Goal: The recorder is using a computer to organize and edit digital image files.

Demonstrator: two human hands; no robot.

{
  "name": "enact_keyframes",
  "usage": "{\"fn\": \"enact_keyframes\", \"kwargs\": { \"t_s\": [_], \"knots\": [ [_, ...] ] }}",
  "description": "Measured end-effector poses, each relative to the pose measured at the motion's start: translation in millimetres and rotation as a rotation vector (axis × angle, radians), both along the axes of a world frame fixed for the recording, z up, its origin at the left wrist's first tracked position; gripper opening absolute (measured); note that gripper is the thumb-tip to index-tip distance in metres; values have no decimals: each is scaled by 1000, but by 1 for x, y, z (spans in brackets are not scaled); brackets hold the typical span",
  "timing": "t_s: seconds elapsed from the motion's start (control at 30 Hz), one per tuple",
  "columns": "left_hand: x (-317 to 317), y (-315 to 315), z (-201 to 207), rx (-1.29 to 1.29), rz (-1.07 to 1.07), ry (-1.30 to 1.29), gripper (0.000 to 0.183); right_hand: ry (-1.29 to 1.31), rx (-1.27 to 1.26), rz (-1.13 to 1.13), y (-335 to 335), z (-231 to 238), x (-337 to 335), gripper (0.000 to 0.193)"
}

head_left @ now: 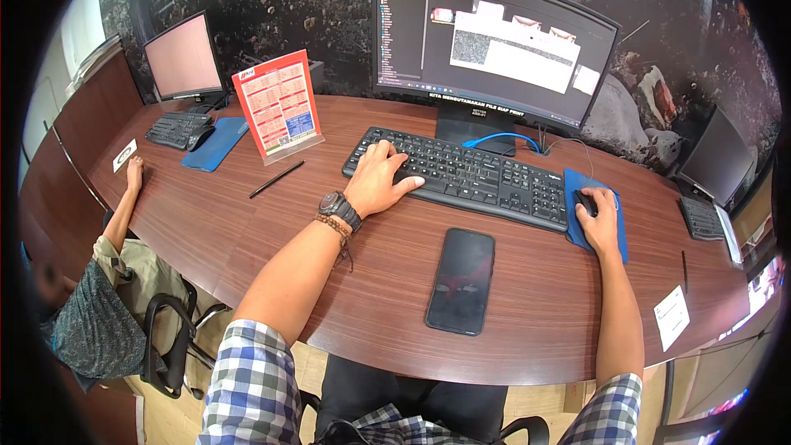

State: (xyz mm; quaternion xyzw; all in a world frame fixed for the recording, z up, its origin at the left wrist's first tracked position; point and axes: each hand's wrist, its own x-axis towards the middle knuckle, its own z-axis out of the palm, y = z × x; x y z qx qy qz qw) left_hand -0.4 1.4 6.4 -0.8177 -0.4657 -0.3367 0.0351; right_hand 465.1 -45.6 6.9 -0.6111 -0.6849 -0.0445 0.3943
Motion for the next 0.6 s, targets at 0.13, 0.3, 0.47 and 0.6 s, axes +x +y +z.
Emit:
{"fn": "enact_keyframes", "kwargs": {
  "t_s": [0.13,0.3,0.47,0.6],
  "knots": [
    [0,0,1,10,1,5,60,8,3,8,0,-1,1,33],
    [1,-2,4,-27,13,9,59,18,-12,3,0,-1,1,33],
    [0,0,0,-5,3,0,61,16,-18,-7,0,-1,0,33],
    [0,1,-1,1,-1,-5,61,15,-10,1,0,0,1,33]
  ]
}}
